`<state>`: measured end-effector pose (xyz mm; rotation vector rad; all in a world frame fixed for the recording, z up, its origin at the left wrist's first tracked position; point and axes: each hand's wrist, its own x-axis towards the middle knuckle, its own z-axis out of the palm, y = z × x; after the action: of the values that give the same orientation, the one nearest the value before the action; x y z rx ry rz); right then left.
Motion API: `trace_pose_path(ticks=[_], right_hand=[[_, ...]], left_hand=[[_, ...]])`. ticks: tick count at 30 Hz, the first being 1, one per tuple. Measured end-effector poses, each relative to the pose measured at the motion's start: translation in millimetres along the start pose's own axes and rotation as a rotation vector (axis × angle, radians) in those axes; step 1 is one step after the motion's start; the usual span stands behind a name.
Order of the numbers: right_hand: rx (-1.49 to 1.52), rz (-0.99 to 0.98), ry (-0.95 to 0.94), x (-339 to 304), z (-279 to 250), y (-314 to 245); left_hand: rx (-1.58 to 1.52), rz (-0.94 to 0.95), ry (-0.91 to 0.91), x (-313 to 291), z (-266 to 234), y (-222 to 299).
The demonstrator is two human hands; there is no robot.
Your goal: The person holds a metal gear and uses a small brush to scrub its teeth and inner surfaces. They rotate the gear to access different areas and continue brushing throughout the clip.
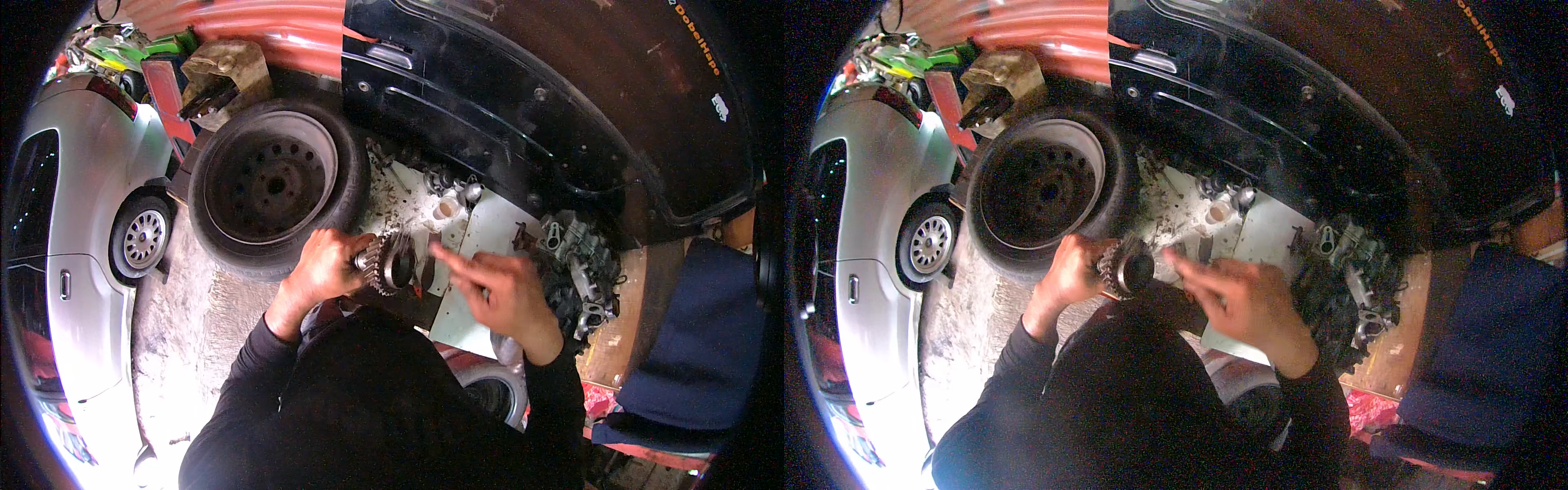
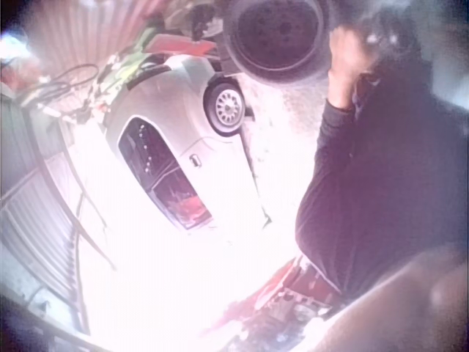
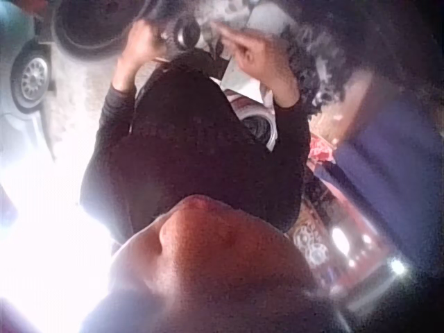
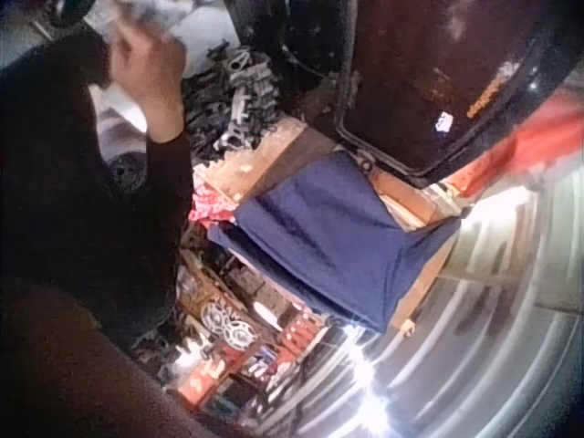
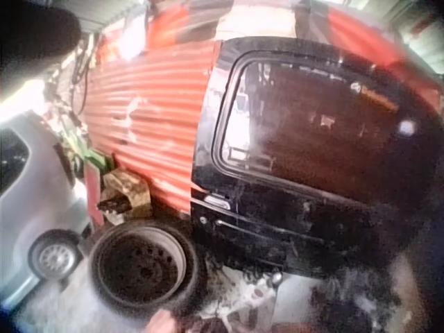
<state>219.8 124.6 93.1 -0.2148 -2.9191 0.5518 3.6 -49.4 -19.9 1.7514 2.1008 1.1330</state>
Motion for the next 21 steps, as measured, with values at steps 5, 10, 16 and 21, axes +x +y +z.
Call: trace_pose_path(ticks=[5, 10, 16, 21], right_hand=[[0.066, -0.204, -0.073, -8, 1, -15], [-0.011, -0.192, -0.067, -4, -1, -10], [0.03, -0.134, -0.004, -8, 11, 0], [-0.09, -0.025, -0.024, -30, 15, 25]], left_hand=[[-0.081, 0.022, 0.012, 1, 8, -3], [-0.126, -0.018, 0.024, 5, 1, -3], [-0.292, -0.068, 0.059, 6, 4, 6], [-0.749, -0.247, 0.224, -5, 39, 8]])
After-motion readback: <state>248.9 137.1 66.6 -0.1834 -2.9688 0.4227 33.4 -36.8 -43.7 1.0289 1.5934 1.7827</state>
